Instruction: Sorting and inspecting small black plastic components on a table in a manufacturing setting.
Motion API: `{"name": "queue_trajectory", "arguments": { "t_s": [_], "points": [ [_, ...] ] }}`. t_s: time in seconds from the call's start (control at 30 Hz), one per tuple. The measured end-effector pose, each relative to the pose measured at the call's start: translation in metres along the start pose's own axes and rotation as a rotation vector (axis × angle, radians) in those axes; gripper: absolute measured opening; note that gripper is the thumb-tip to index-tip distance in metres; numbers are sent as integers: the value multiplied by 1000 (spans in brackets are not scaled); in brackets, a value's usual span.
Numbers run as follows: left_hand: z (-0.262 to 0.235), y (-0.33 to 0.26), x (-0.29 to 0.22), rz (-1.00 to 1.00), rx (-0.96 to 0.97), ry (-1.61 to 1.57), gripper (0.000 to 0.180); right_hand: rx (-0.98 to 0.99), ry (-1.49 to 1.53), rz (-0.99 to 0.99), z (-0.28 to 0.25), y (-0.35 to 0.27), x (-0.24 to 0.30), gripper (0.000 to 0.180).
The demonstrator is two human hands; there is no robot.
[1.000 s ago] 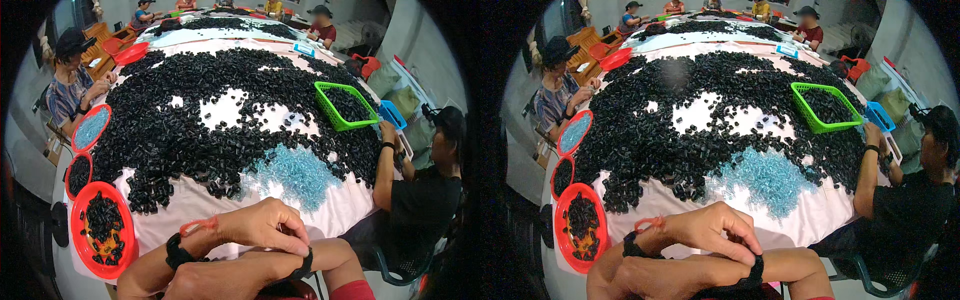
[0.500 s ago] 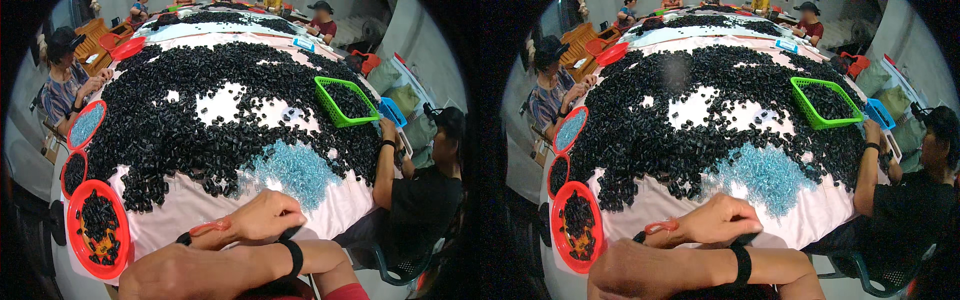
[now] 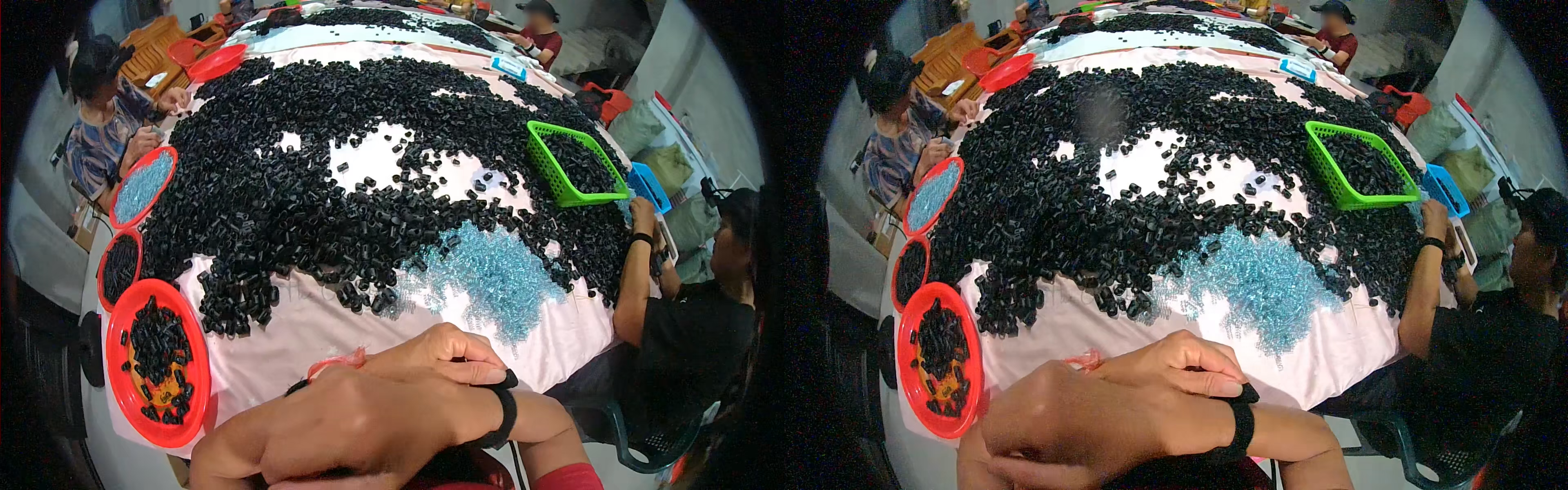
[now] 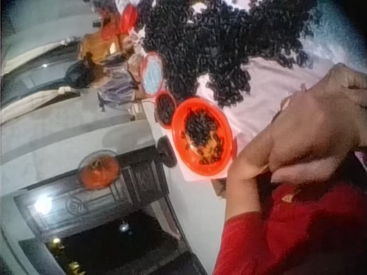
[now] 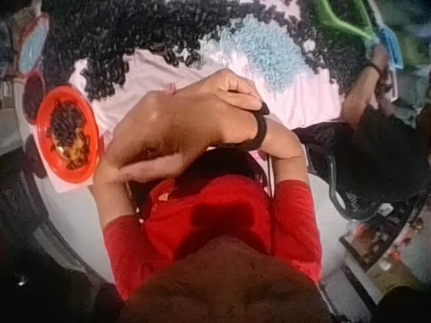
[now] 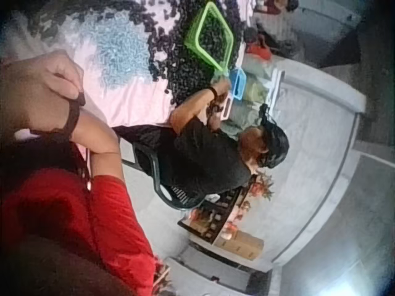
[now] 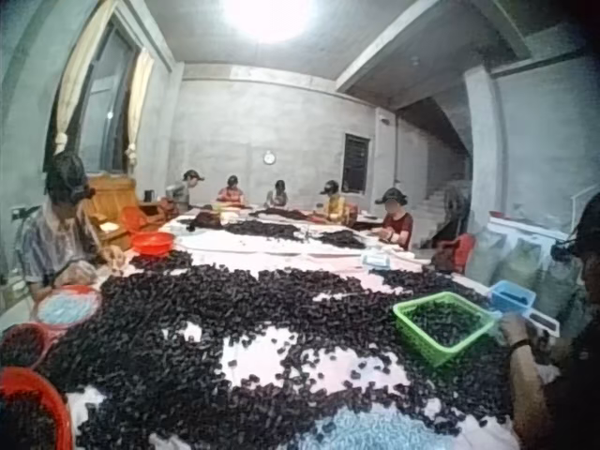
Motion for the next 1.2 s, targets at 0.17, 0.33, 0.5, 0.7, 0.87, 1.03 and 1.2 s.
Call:
{"name": "queue_trajectory", "arguments": {
  "t_s": [0.17, 0.33, 0.5, 0.7, 0.87, 1.03, 1.2],
  "points": [
    [18, -29, -24, 301, 62, 903, 52, 6, 51, -90, 3, 7, -10, 15],
    [6, 6, 35, -292, 147, -433, 75, -23, -16, 63, -12, 29, 5, 10],
    [-83, -39, -8, 288, -473, -757, 51, -477, -227, 185, -79, -18, 2, 26],
    [-90, -90, -21, 449, -641, -692, 39, -718, -67, 279, -108, -70, -19, 26],
    [-105, -134, -8, 67, -973, -125, 33, -387, -600, 718, -147, -73, -57, 27],
    [-83, -132, -8, 65, -945, 1095, 28, -96, -641, 901, -158, -101, -93, 24],
    [-75, -121, 5, 126, -904, 1063, 31, -322, -596, 827, -166, -98, -81, 17]
  ]
}}
Point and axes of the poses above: each hand's wrist, its own y-axis towards the middle knuckle, its own z-axis out of the palm, x = y × z, the point moved 6 cm from there along y, towards the middle knuckle, and after that the axes turned 11 degrees about -z, right-handed, at the moved point
